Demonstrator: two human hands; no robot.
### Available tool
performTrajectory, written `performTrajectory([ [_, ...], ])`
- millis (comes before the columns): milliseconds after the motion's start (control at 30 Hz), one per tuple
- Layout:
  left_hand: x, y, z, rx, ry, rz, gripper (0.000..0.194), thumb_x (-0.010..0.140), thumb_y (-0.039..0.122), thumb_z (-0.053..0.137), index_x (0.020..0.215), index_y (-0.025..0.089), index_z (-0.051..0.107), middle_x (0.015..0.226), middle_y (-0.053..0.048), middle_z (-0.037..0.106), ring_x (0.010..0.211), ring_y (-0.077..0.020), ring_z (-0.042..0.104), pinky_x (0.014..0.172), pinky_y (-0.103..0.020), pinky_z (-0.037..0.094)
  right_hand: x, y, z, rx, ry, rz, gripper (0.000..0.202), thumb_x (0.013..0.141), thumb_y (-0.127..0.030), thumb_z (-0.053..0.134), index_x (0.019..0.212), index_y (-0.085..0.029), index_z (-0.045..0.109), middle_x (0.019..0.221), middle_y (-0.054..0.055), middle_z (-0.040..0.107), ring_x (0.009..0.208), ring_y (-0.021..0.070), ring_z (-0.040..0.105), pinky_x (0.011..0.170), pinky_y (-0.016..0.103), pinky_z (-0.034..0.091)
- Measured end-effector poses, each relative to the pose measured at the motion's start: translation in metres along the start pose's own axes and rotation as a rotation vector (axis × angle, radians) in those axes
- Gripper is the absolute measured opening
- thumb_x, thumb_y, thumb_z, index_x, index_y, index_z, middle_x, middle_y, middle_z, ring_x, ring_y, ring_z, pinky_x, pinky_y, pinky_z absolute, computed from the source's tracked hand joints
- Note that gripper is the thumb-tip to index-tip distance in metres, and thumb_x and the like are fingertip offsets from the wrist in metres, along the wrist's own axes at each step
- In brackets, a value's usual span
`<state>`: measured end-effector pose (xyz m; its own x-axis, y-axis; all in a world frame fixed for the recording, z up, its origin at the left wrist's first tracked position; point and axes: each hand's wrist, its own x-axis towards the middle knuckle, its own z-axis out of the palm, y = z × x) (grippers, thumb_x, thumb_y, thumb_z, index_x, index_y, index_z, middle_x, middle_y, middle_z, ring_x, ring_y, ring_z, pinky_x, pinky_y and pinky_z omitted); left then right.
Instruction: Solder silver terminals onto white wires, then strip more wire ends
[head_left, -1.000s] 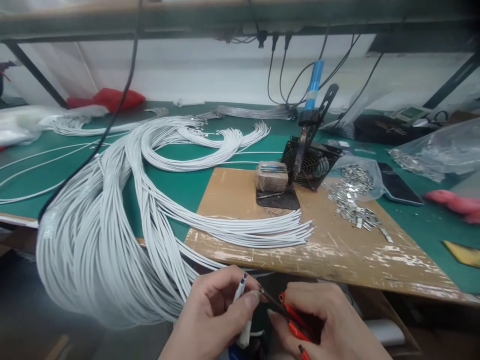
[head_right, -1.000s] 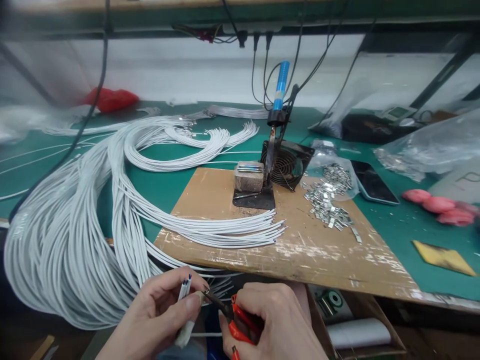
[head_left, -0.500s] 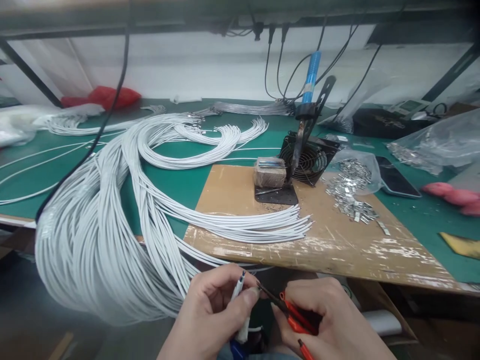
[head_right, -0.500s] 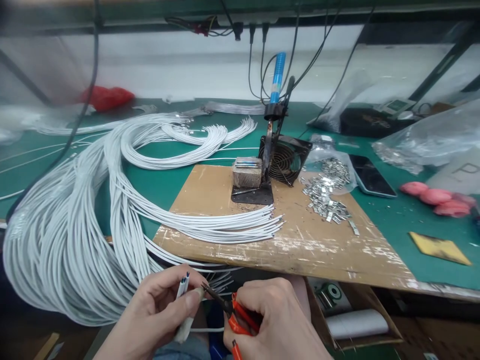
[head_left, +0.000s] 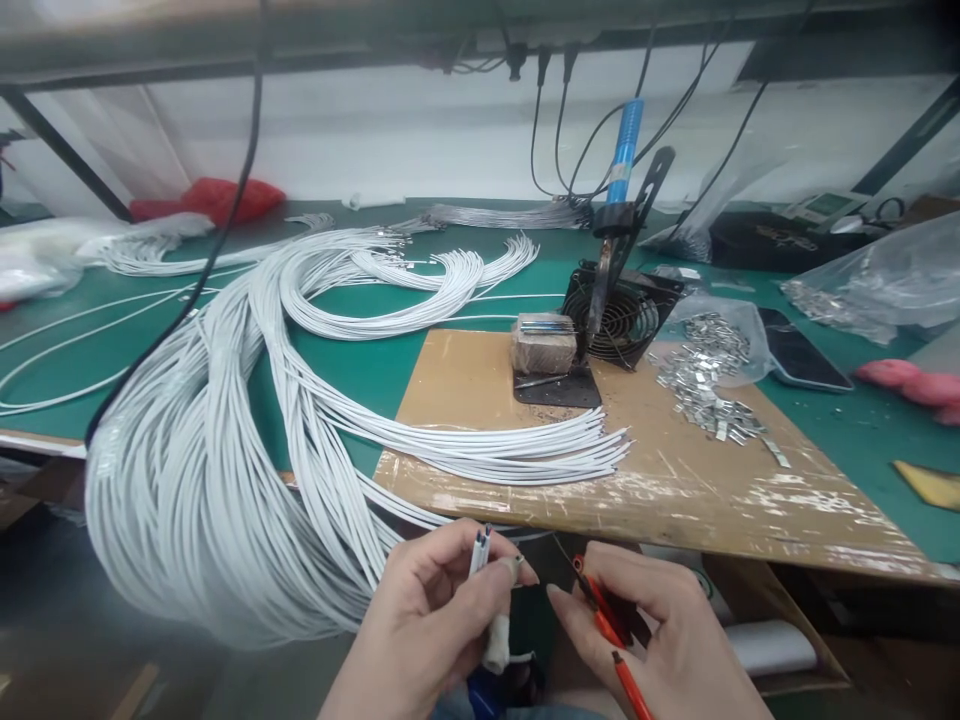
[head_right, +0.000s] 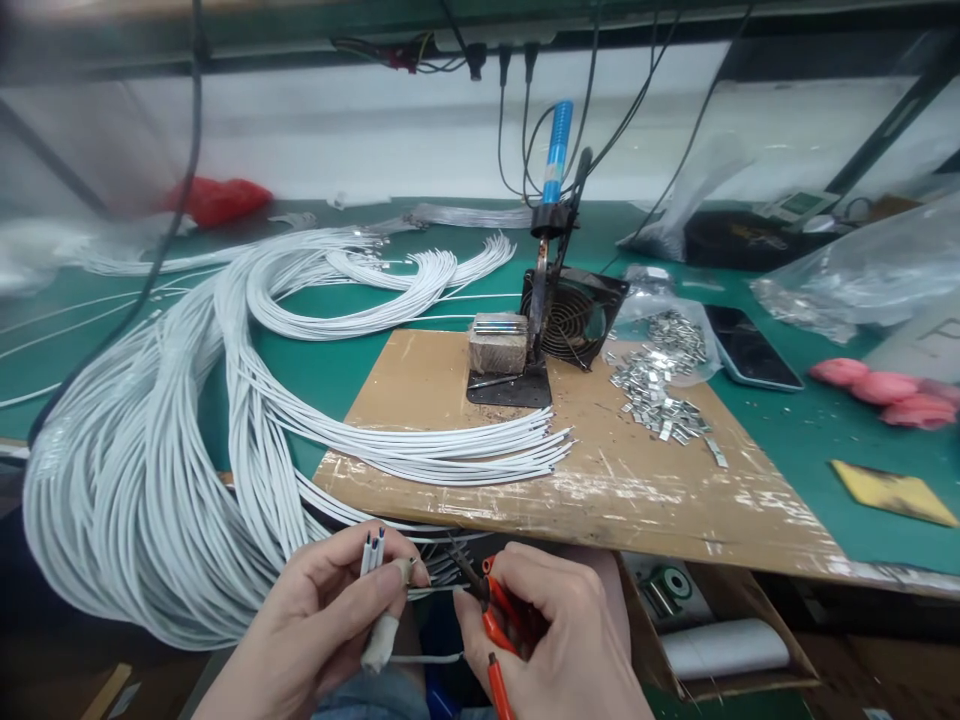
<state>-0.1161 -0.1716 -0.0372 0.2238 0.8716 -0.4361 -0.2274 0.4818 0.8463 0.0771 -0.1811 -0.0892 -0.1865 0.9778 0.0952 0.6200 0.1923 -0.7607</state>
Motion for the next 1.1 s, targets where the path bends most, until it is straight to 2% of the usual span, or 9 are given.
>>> performTrajectory([
  [67, 0.001, -0.004, -0.002, 0.039, -0.008, 0.029, 0.043, 0.078, 0.056, 0.085, 0.084, 0.014, 0.075, 0.066, 0.002, 0.060, 0.041, -0.0008, 0.034, 0.039, -0.015, 0.019, -0.001, 0.000, 0.000, 0.022, -0.007, 0.028, 0.043, 0.098, -0.039, 0.050, 0.066, -0.023, 0.026, 0.064, -0.004, 0.033, 0.059, 0.0127, 0.031, 0.052, 0.028, 0.024],
  [133, 0.003, -0.007, -0.004, 0.049, -0.027, 0.047, 0.042, 0.082, 0.056, 0.081, 0.085, 0.014, 0.077, 0.066, 0.001, 0.062, 0.044, -0.0053, 0.047, 0.043, -0.016, 0.031, -0.002, 0.000, -0.002, 0.041, -0.003, 0.051, 0.046, 0.099, -0.041, 0.050, 0.066, -0.023, 0.024, 0.064, -0.004, 0.031, 0.059, 0.0130, 0.031, 0.053, 0.029, 0.024],
  [233, 0.005, -0.008, -0.006, 0.030, -0.041, 0.137, 0.033, 0.084, 0.049, 0.081, 0.085, 0.016, 0.081, 0.075, -0.004, 0.069, 0.072, -0.0159, 0.063, 0.069, -0.022, 0.050, -0.004, 0.002, -0.005, 0.055, -0.009, 0.063, 0.047, 0.101, -0.044, 0.048, 0.066, -0.022, 0.027, 0.065, -0.004, 0.032, 0.061, 0.0132, 0.031, 0.054, 0.029, 0.025],
  [300, 0.006, -0.007, -0.008, 0.046, -0.042, 0.191, 0.029, 0.085, 0.046, 0.081, 0.083, 0.017, 0.082, 0.083, -0.004, 0.070, 0.081, -0.0162, 0.062, 0.077, -0.022, 0.048, -0.005, 0.004, -0.007, 0.037, 0.001, 0.075, 0.047, 0.102, -0.045, 0.048, 0.066, -0.022, 0.030, 0.065, -0.004, 0.033, 0.061, 0.0133, 0.031, 0.055, 0.028, 0.026],
  [467, 0.004, -0.006, -0.013, 0.073, -0.104, 0.031, 0.038, 0.085, 0.054, 0.078, 0.092, 0.017, 0.081, 0.068, 0.001, 0.055, 0.055, -0.0090, 0.044, 0.052, -0.019, 0.035, -0.005, 0.005, -0.012, 0.085, 0.054, 0.109, 0.049, 0.098, -0.049, 0.056, 0.064, -0.021, 0.035, 0.064, -0.003, 0.036, 0.060, 0.0134, 0.035, 0.055, 0.027, 0.031],
  [633, 0.007, -0.012, -0.014, 0.102, -0.132, 0.067, 0.038, 0.087, 0.053, 0.076, 0.096, 0.016, 0.076, 0.068, 0.001, 0.054, 0.057, -0.0101, 0.046, 0.053, -0.020, 0.038, 0.001, -0.013, -0.016, 0.352, 0.117, 0.193, 0.029, 0.086, -0.045, 0.072, 0.068, -0.021, 0.070, 0.068, -0.001, 0.060, 0.063, 0.0152, 0.054, 0.057, 0.024, 0.041],
  [733, 0.008, -0.014, -0.012, 0.122, -0.133, 0.052, 0.041, 0.086, 0.056, 0.077, 0.087, 0.017, 0.065, 0.063, 0.004, 0.053, 0.053, -0.0094, 0.045, 0.050, -0.019, 0.036, 0.005, -0.026, -0.015, 0.476, 0.154, 0.214, 0.019, 0.080, -0.043, 0.077, 0.075, -0.025, 0.080, 0.073, 0.001, 0.067, 0.068, 0.0173, 0.060, 0.062, 0.024, 0.047],
  [933, 0.008, -0.015, -0.006, 0.182, -0.111, 0.027, 0.042, 0.082, 0.051, 0.082, 0.081, 0.016, 0.058, 0.058, 0.007, 0.051, 0.050, -0.0071, 0.043, 0.048, -0.017, 0.035, 0.015, -0.037, -0.009, 0.537, 0.113, 0.261, 0.017, 0.073, -0.041, 0.083, 0.074, -0.024, 0.081, 0.062, -0.002, 0.058, 0.060, 0.0144, 0.048, 0.060, 0.026, 0.042],
  [1100, 0.007, -0.017, -0.003, 0.191, -0.108, 0.036, 0.033, 0.082, 0.039, 0.084, 0.080, 0.016, 0.060, 0.058, 0.008, 0.050, 0.050, -0.0067, 0.041, 0.047, -0.018, 0.033, 0.014, -0.036, -0.007, 0.553, 0.112, 0.302, 0.022, 0.073, -0.041, 0.083, 0.066, -0.021, 0.077, 0.065, 0.000, 0.063, 0.063, 0.0154, 0.050, 0.061, 0.028, 0.036],
])
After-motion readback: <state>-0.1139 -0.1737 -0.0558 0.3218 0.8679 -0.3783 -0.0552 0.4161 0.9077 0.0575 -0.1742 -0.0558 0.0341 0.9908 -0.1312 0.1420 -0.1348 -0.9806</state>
